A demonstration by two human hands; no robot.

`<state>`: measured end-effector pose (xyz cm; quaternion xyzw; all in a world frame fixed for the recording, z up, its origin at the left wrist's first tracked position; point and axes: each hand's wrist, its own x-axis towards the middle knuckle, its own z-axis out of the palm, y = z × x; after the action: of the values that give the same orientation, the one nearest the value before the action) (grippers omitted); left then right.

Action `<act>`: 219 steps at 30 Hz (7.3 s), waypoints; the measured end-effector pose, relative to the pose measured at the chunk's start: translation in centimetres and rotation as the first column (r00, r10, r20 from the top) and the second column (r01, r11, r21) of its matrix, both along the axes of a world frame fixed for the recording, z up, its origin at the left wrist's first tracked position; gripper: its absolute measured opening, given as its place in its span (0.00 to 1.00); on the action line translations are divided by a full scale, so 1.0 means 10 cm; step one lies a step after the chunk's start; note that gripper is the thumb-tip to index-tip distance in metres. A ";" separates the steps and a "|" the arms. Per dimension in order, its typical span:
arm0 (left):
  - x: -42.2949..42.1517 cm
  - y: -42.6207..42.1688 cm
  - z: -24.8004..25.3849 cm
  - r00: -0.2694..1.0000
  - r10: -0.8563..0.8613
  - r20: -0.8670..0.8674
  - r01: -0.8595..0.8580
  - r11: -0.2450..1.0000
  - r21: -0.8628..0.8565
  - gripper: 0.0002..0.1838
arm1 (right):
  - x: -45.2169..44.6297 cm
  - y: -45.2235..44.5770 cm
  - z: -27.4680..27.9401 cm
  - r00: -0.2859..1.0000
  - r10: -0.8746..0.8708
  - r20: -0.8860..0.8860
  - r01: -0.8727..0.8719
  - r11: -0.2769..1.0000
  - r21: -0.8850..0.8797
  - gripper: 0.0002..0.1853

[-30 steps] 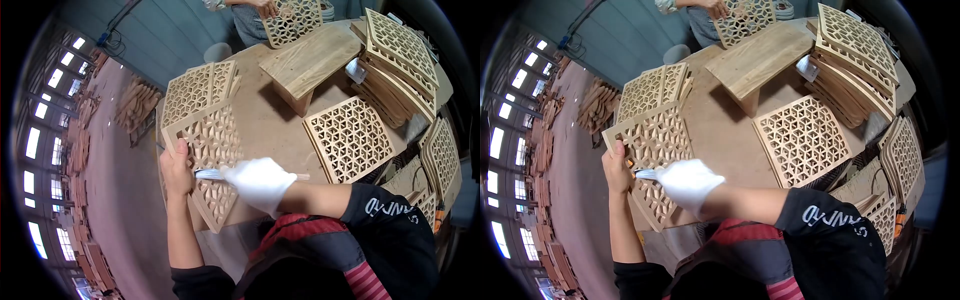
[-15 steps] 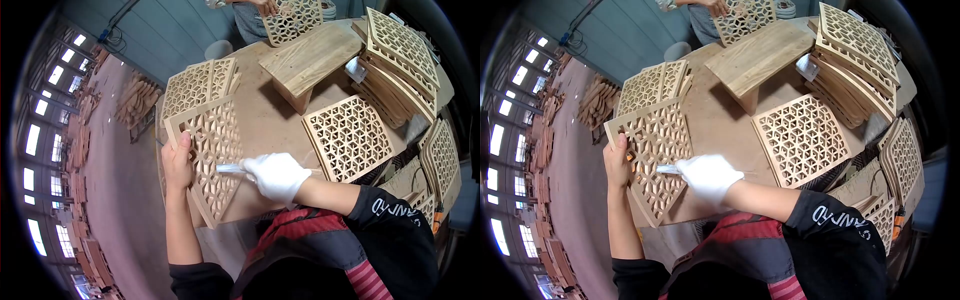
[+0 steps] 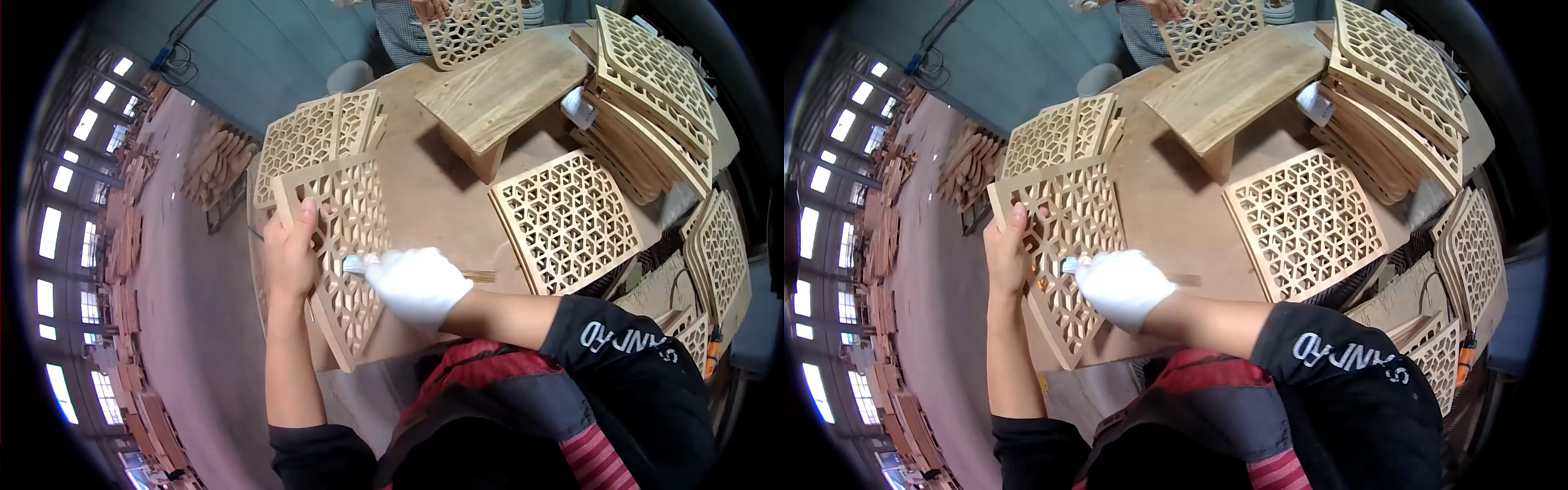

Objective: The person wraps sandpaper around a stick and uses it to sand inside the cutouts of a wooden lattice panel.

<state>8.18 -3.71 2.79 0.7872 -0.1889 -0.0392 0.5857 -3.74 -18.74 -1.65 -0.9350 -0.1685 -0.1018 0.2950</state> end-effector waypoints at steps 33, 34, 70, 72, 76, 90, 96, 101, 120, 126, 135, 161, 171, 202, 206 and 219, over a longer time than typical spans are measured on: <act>-0.10 -0.11 0.01 0.997 0.054 0.055 -0.058 0.995 0.077 0.19 | -0.02 0.07 -0.04 0.963 -0.113 0.245 0.116 0.993 0.003 0.04; -0.12 -0.16 0.04 0.997 0.043 0.062 -0.051 0.990 0.135 0.19 | 0.02 0.09 -0.04 0.971 -0.068 0.231 0.077 0.997 -0.029 0.04; -0.10 -0.16 0.07 0.999 -0.001 -0.038 0.006 0.993 0.120 0.18 | 0.22 -0.26 0.05 0.894 0.005 -0.447 0.020 0.998 0.051 0.27; -0.05 -0.07 0.04 0.999 0.000 -0.052 0.004 0.997 0.077 0.18 | 0.17 -0.32 0.07 0.868 -0.001 -0.497 0.038 0.997 0.065 0.28; -0.21 -0.27 0.13 0.997 0.072 -0.010 -0.070 0.987 0.144 0.17 | 0.22 -0.23 -0.01 0.920 0.027 -0.390 -0.015 0.999 0.034 0.30; -0.07 -0.21 0.06 0.999 0.030 0.011 -0.031 0.996 0.087 0.16 | 0.27 -0.27 0.02 0.925 0.058 -0.377 -0.046 0.998 0.039 0.31; -0.01 -0.13 0.03 0.998 0.036 -0.050 -0.036 0.999 0.000 0.14 | 0.33 -0.27 0.02 0.880 0.046 -0.474 -0.061 0.998 -0.016 0.36; -0.02 -0.15 0.04 0.999 0.017 -0.043 -0.017 1.000 0.016 0.15 | 0.27 -0.34 0.04 0.902 0.068 -0.427 -0.052 0.997 0.049 0.35; 0.30 0.26 0.05 0.989 -0.093 -0.116 0.094 0.996 0.004 0.21 | -0.04 -0.55 -0.33 0.798 0.005 -0.602 0.109 0.982 0.153 0.11; 0.25 0.21 0.08 0.969 -0.189 -0.156 0.195 0.981 0.021 0.25 | -0.02 -0.67 -0.12 0.759 0.008 -0.651 0.279 0.899 0.337 0.14; 0.18 0.17 0.09 0.983 -0.183 0.019 0.179 0.975 0.128 0.19 | -0.01 -0.85 0.10 0.907 -0.123 -0.402 0.324 0.814 0.482 0.17; -0.29 -0.17 0.13 0.916 0.050 0.398 -0.228 0.881 0.415 0.12 | 0.48 -0.38 0.06 0.910 -0.082 -0.406 0.191 0.953 0.236 0.31; -0.22 -0.20 0.09 0.889 0.023 0.456 -0.255 0.853 0.455 0.14 | 0.34 -0.34 0.35 0.853 -0.217 -0.475 0.299 0.949 0.104 0.15; -0.12 -0.16 0.09 0.869 0.046 0.492 -0.280 0.866 0.415 0.14 | 0.53 -0.22 0.50 0.922 -0.284 -0.264 0.237 0.951 -0.197 0.11; -0.26 -0.26 0.13 0.867 0.024 0.498 -0.271 0.862 0.429 0.13 | 0.51 -0.22 0.46 0.947 -0.261 -0.186 0.220 0.952 -0.212 0.11; -0.14 -0.15 0.09 0.889 0.064 0.453 -0.256 0.889 0.378 0.13 | 0.52 -0.23 0.49 0.946 -0.257 -0.200 0.218 0.956 -0.195 0.10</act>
<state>6.76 -5.20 3.69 0.8985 -0.2322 0.1436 0.3437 1.45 -21.07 3.22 -0.9757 -0.0282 -0.0165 0.2167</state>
